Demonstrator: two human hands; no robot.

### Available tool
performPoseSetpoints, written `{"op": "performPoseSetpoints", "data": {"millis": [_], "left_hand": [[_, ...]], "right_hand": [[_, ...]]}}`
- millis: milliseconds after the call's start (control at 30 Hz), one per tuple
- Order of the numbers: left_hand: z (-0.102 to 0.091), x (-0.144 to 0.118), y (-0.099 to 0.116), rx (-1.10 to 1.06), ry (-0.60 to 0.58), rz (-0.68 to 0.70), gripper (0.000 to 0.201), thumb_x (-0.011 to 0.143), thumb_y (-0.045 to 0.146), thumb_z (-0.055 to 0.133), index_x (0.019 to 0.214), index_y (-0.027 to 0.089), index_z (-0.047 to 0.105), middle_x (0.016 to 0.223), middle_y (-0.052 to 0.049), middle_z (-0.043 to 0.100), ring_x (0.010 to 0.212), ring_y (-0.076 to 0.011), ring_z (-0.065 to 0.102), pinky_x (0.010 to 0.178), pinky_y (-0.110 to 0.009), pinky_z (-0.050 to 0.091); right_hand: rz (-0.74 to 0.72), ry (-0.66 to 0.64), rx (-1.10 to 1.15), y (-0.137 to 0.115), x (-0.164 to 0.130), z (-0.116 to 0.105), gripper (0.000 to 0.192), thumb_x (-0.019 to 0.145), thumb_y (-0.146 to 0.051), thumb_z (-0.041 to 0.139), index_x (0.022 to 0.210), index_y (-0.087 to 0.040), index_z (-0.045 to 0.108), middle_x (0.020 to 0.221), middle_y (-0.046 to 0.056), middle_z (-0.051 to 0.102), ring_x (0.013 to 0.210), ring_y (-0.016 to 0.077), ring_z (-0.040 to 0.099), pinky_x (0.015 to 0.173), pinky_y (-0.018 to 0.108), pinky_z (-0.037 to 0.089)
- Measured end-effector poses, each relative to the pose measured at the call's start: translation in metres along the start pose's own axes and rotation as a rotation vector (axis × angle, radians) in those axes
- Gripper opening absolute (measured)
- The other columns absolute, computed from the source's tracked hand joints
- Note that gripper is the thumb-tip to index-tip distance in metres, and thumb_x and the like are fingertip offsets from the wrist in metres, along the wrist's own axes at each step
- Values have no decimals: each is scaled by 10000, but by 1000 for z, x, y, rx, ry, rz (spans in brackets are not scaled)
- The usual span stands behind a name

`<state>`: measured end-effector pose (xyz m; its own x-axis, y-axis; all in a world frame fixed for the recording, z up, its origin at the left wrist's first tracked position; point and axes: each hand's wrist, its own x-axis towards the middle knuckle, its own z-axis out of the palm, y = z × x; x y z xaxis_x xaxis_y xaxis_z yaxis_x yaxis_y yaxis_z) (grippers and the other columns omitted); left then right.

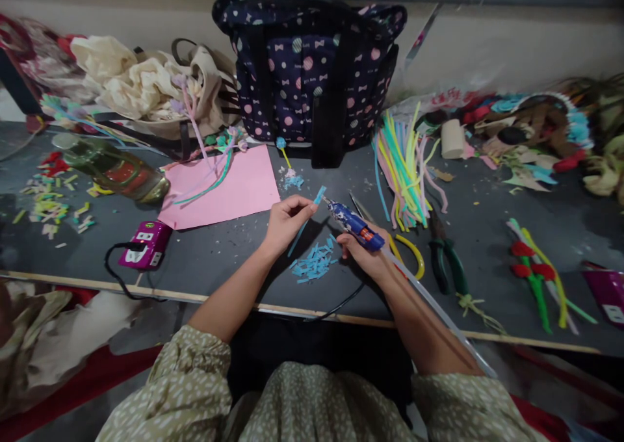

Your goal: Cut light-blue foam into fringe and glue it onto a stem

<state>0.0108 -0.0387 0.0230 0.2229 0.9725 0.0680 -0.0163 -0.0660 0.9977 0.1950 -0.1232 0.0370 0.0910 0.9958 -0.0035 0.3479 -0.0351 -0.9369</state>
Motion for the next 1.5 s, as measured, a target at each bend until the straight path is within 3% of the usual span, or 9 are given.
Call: {"op": "performPoseSetpoints", "data": {"millis": [567,767,1500], "left_hand": [[1,-1,2,-2,7,20,170,779,343,719,717,187,694,640,9,581,547,-83,447,533,-235,362],[-1,-1,0,21,-1,18,204,785,381,709,737,184,691,638,8,582,554,-89,449,526,-233,355],[0,0,0,4,0,29,170,785,357,716,735,196,700,648,4,588,558,-91,461,552,-257,359]], "right_hand": [[-45,-5,-107,11,1,-1,284,772,-518,704,826,-249,636,538,-30,616,488,183,619,535,302,487],[-71,59,-137,19,1,3,330,753,-560,705,823,-242,650,578,-12,637,538,186,623,522,288,481],[-96,38,-198,15,1,2,348,764,-566,696,856,-233,659,551,-23,609,507,159,579,514,266,458]]}}
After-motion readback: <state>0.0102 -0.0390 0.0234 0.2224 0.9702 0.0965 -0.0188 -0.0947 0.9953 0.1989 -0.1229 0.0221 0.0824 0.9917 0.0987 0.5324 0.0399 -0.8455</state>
